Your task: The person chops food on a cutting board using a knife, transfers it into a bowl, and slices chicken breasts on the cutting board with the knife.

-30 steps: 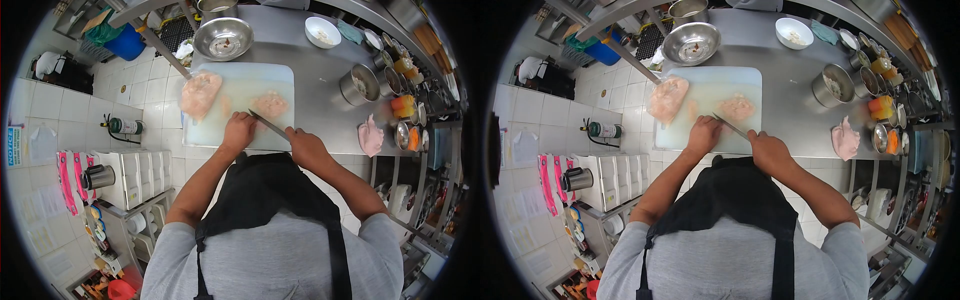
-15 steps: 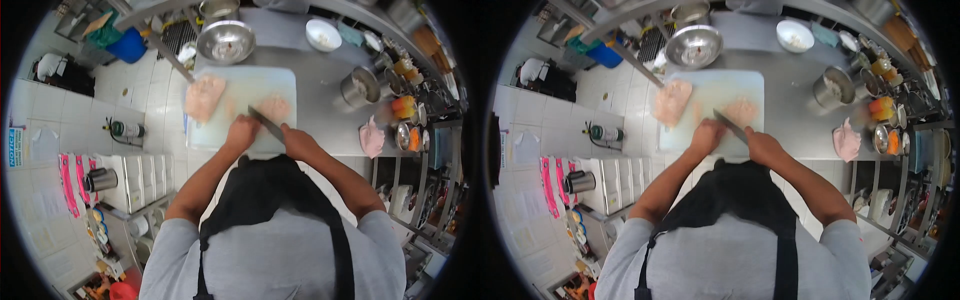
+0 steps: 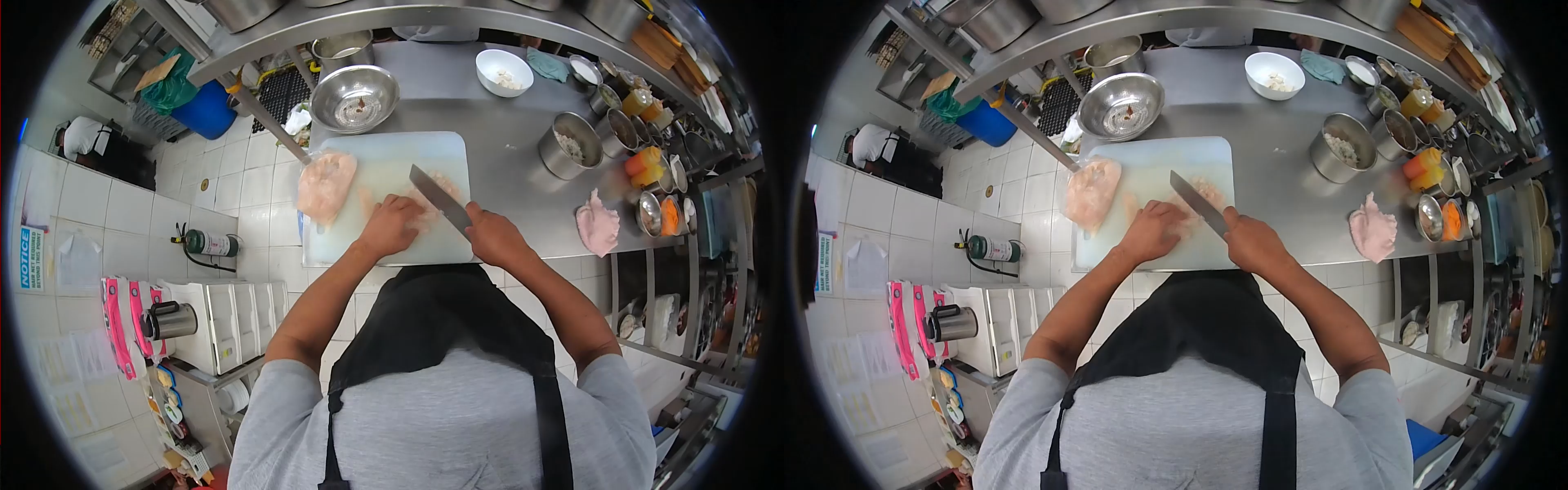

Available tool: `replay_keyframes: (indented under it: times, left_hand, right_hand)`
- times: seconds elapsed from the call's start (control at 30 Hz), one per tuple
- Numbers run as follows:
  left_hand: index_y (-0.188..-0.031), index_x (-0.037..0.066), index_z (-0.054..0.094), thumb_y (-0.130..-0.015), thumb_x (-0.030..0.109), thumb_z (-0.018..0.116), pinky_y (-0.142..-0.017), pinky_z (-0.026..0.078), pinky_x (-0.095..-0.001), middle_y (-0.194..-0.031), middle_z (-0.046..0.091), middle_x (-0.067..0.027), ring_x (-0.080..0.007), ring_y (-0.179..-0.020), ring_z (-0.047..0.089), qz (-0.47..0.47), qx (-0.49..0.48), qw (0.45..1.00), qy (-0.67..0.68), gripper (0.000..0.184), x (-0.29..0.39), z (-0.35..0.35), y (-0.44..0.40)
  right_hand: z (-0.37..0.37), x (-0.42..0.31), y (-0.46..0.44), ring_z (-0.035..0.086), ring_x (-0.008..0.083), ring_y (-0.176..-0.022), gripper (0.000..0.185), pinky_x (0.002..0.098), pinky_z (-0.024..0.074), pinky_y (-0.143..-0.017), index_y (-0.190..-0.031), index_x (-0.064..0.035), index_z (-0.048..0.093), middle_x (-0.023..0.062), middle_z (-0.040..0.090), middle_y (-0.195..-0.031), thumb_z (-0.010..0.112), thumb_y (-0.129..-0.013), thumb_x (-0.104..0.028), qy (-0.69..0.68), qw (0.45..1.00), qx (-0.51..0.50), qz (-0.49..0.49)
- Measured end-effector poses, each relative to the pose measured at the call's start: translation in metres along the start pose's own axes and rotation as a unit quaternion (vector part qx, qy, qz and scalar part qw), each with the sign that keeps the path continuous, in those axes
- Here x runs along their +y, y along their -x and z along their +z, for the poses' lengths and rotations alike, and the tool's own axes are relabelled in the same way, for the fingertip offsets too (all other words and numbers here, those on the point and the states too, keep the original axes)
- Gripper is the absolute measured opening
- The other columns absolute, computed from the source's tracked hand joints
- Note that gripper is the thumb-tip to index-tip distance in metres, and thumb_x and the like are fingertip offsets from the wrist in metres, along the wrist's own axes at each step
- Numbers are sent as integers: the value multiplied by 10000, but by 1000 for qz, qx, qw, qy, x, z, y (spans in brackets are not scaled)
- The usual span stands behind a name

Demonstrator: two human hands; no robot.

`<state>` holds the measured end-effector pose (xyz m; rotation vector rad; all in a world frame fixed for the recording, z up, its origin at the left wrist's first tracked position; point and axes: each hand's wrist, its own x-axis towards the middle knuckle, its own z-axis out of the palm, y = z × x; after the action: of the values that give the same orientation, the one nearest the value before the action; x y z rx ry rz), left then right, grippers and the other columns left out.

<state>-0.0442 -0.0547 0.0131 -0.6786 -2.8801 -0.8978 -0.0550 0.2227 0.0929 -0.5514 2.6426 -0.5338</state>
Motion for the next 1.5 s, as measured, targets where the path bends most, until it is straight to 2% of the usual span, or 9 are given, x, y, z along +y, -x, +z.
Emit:
replay_keyframes:
  times: [0.07,0.37,0.47,0.57,0.67,0.77,0.97,1.2,1.5]
  left_hand:
    - [-1202,138,761,-865,212,782,-979,514,-512,-1162,687,-79,-357,-1154,624,-22,-42,999,-19,346,-3,6,0]
    - [-1073,82,781,-871,264,775,-914,542,-529,-1016,722,-126,-384,-1029,664,-231,82,966,-82,272,20,39,18]
    - [-1040,54,756,-865,242,770,-891,557,-529,-983,725,-147,-405,-976,676,-111,156,980,-56,257,20,31,14]
    - [-1031,32,740,-868,212,759,-897,572,-515,-991,723,-164,-404,-993,684,-142,58,985,-82,244,10,30,1]
    - [-987,31,736,-836,161,762,-837,597,-491,-998,721,-152,-370,-989,695,-169,63,979,-98,201,6,35,-5]
    - [-1030,26,750,-881,183,737,-923,585,-500,-990,725,-165,-388,-1021,700,-180,53,977,-100,216,10,31,-4]
    - [-1003,22,757,-879,187,740,-883,596,-522,-985,723,-180,-409,-971,710,-157,18,985,-72,207,3,38,-6]
    - [-983,1,743,-881,189,738,-878,592,-528,-952,719,-206,-421,-947,712,-182,75,979,-49,213,9,33,0]
    - [-994,-4,744,-904,201,728,-892,583,-522,-961,727,-215,-418,-954,709,-158,31,984,-71,224,2,34,1]
  right_hand:
    - [4,3,1,710,497,-989,253,600,549,-864,-1201,15,508,283,728,-1047,620,-1038,-144,-1,1000,-6,-1]
    - [24,4,8,730,462,-909,277,571,574,-804,-1211,-4,532,252,710,-996,596,-942,-22,47,998,-20,-27]
    - [22,-6,6,733,453,-888,287,560,581,-785,-1214,-3,540,247,701,-986,578,-930,-1,65,997,-23,-41]
    - [14,-16,8,736,446,-879,268,548,586,-770,-1201,5,540,249,692,-975,559,-934,6,77,996,-21,-50]
    - [-3,-23,18,735,443,-863,247,538,590,-758,-1182,14,536,257,683,-967,554,-936,6,91,994,-29,-49]
    - [2,-21,21,726,448,-844,287,550,584,-755,-1196,10,519,253,674,-967,572,-914,21,88,994,-30,-53]
    - [41,-15,-2,725,464,-856,309,565,580,-766,-1221,14,513,274,681,-1004,564,-916,26,61,997,-35,-40]
    - [2,-28,-4,724,480,-902,333,563,579,-778,-1252,24,518,294,682,-1027,557,-922,31,74,994,-64,-49]
    - [31,-23,-21,731,455,-823,225,547,585,-720,-1192,24,532,269,692,-967,524,-971,-19,49,995,-9,-82]
